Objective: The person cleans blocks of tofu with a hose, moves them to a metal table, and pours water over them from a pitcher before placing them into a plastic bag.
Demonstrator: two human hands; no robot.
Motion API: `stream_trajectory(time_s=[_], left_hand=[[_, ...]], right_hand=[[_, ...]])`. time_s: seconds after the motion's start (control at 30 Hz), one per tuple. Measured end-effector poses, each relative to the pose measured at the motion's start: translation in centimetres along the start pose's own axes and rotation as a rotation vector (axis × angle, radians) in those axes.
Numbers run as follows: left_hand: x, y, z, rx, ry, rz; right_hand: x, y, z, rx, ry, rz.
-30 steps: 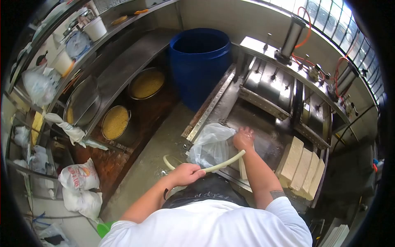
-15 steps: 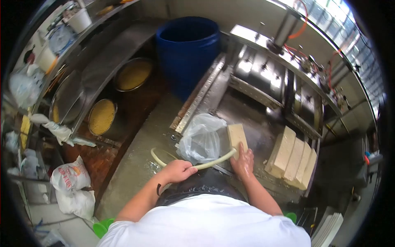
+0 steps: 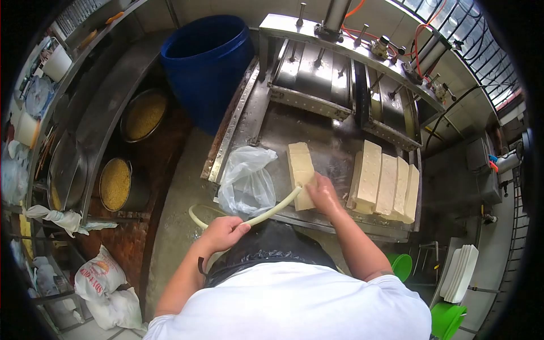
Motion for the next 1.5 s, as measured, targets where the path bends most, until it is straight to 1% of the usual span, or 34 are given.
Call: stream_trajectory(time_s=[0.03,0.07,0.1,0.17,0.2,0.23,0.27,0.3,0.33,0.37,0.4,0.47,0.5,0.57,0.6,0.7,0.73,0.77,0.8,0.83,0.87,0.97,1.03,1.07,1.13,1.2,1.23,1.27,1.3,1.33,1.37,1.43,1.5], left_hand=[[-0.1,0.0,-0.1,-0.001,0.000,0.002],[-0.2,-0.1,-0.2,0.002,-0.002,0.005],[-0.4,-0.1,-0.3,0.001,-0.007,0.011],[-0.8,-0.1,-0.2,-0.012,-0.005,0.012],[-0.9,0.2,-0.1,-0.021,-0.001,0.012],[-0.7,0.3,0.1,-0.047,-0.002,0.048],[-0.6,0.2,0.1,-0.038,-0.015,-0.002],[-0.4,0.3,0.3,-0.037,-0.028,-0.041],[-0.3,0.5,0.5,-0.056,-0.038,-0.059],[-0.2,0.8,0.7,-0.073,-0.046,-0.078],[-0.3,1.2,1.1,-0.114,-0.041,-0.023],[-0.5,1.9,1.3,-0.054,-0.013,-0.032],[-0.1,2.4,1.1,-0.078,-0.006,-0.007],[0.6,2.8,0.5,-0.057,0.010,-0.018],[1.1,2.9,0.2,-0.034,0.001,0.008],[1.7,3.3,0.1,-0.050,-0.015,0.028],[1.9,3.2,0.1,-0.067,-0.006,0.031],[2.0,3.2,0.1,-0.062,-0.014,0.035],[2.1,3.2,0.0,-0.055,-0.025,0.041],[2.0,3.2,0.1,-0.066,-0.024,0.045],[1.8,2.9,0.0,-0.060,-0.017,0.033],[0.9,2.2,0.4,-0.050,-0.028,0.007],[0.4,1.8,0.4,-0.035,-0.045,-0.007],[0.2,1.5,0.4,-0.021,-0.047,-0.007],[0.0,1.4,0.5,0.003,-0.054,-0.012],[-0.1,1.3,0.6,-0.034,-0.048,-0.050],[-0.1,1.2,0.5,-0.019,-0.050,-0.068],[0.2,1.2,0.5,-0.035,-0.060,-0.044],[0.5,1.2,0.4,-0.051,-0.067,-0.020],[0.9,1.3,0.3,-0.047,-0.078,-0.007],[1.1,1.3,0.3,-0.030,-0.076,-0.029],[1.5,1.5,0.0,-0.030,-0.090,0.025],[2.0,1.5,-0.8,-0.016,-0.097,-0.007]], right_hand=[[1.3,0.4,-1.3,-0.018,0.467,0.175],[4.8,0.9,-2.5,0.046,0.549,0.065],[5.2,-0.4,-3.6,0.050,0.546,0.073],[5.6,-3.3,-5.7,-0.043,0.779,0.109],[7.0,-5.0,-6.1,-0.028,0.747,0.041],[6.7,-7.0,-6.7,-0.056,0.777,0.088],[5.3,-9.9,-7.4,-0.076,0.805,0.147],[4.0,-13.8,-8.0,0.076,1.005,0.137],[5.0,-14.8,-7.5,0.122,0.948,0.118],[5.1,-15.7,-7.7,-0.011,0.781,0.045],[8.5,-13.1,-6.9,0.001,0.751,0.016],[7.4,-12.8,-7.2,-0.042,0.779,0.095],[7.1,-11.9,-7.4,-0.057,0.777,0.169],[4.8,-8.8,-7.4,-0.103,0.776,0.291],[3.1,-6.8,-7.3,-0.134,0.776,0.343],[1.4,1.4,-6.1,-0.110,0.764,0.213],[0.6,3.0,-5.8,-0.115,0.788,0.165],[0.1,3.7,-5.3,-0.111,0.799,0.184],[-0.3,4.2,-5.0,-0.091,0.813,0.161],[0.9,4.8,-5.1,-0.071,0.822,0.132],[2.5,4.3,-5.0,-0.013,0.771,0.039],[3.5,-1.7,-6.2,-0.037,0.779,0.110],[3.8,-6.9,-8.1,-0.129,0.791,0.156],[5.1,-8.6,-8.4,-0.103,0.791,0.164],[6.8,-10.1,-8.9,-0.081,0.785,0.161],[7.2,-9.8,-8.7,-0.046,0.769,0.211],[7.0,-8.7,-8.2,-0.061,0.769,0.193],[6.5,-7.1,-7.8,-0.061,0.787,0.224],[6.0,-5.1,-7.5,-0.060,0.808,0.253],[5.5,-2.2,-6.6,-0.066,0.795,0.235],[2.7,-0.6,-6.2,-0.132,0.812,0.291],[2.9,4.0,-4.6,-0.075,0.741,0.055],[1.1,5.3,-3.7,-0.074,0.703,0.059]])
Point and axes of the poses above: each hand's wrist, its own y-axis away from the middle knuckle, its own z-axis out of the back of the hand, x = y × z, the point moved 2 cm from there along -y, towards the middle knuckle, and after that the axes turned 11 degrees about -y, right-handed, at the moved point
